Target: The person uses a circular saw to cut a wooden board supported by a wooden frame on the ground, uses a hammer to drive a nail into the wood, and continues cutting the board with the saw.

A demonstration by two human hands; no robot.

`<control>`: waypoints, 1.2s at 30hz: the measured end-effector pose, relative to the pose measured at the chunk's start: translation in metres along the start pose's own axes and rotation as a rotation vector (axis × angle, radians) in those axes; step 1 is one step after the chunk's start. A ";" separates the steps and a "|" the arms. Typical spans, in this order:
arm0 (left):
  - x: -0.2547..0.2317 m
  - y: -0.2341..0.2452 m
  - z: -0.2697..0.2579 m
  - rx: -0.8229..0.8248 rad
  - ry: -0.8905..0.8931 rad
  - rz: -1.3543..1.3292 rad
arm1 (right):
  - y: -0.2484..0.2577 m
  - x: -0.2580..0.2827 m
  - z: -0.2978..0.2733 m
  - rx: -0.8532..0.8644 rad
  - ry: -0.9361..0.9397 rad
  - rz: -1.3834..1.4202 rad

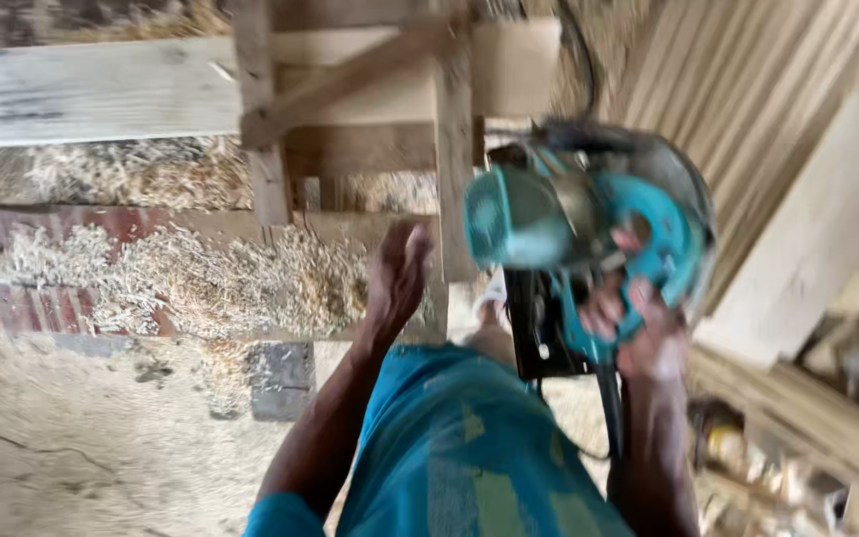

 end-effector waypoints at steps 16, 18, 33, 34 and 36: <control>-0.118 -0.086 0.048 0.454 -0.057 -0.032 | -0.017 0.025 -0.043 -0.366 0.008 -0.379; -0.161 -0.067 0.043 0.374 -0.350 0.026 | -0.022 0.024 -0.058 -0.312 0.085 -0.292; -0.216 -0.070 0.088 0.366 -0.621 0.315 | 0.044 -0.029 0.037 0.143 0.230 0.087; -0.215 -0.071 0.086 0.387 -0.635 0.311 | 0.050 -0.036 0.038 0.149 0.216 0.091; -0.213 -0.073 0.087 0.436 -0.687 0.309 | 0.063 -0.043 0.052 0.156 0.212 0.077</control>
Point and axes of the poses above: each hand's wrist, its own z-axis towards the middle knuckle, its own y-axis out of the back of the hand, x = y × z, the point moved 4 cm from there along z, towards the middle knuckle, and after that the axes turned 8 degrees about -y, right-handed, at the moved point
